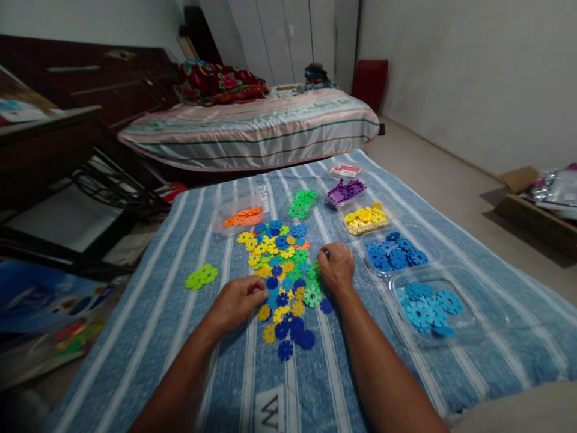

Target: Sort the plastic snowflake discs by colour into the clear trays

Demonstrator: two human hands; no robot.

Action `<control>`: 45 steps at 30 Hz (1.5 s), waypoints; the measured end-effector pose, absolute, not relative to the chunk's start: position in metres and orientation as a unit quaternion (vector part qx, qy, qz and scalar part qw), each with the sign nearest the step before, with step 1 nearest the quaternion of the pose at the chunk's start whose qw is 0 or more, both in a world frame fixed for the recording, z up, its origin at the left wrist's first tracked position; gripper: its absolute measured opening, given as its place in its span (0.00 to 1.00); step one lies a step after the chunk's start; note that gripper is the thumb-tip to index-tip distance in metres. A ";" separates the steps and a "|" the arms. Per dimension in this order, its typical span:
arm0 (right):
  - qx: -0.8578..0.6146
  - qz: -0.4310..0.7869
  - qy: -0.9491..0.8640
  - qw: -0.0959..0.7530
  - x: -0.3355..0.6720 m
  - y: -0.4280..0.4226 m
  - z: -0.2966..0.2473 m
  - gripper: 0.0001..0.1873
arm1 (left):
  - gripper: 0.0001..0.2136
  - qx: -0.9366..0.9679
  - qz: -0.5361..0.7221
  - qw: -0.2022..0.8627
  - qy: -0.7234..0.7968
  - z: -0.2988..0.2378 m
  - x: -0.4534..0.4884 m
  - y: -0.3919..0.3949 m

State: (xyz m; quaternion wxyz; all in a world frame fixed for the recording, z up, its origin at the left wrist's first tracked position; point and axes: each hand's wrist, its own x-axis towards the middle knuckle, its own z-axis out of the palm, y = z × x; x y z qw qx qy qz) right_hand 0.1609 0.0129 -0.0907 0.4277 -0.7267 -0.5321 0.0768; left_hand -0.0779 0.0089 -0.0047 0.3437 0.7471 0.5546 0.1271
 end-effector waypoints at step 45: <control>-0.736 0.087 -0.522 0.422 0.163 0.011 -0.089 0.12 | 0.04 0.780 0.213 0.415 0.418 0.021 0.025 0.061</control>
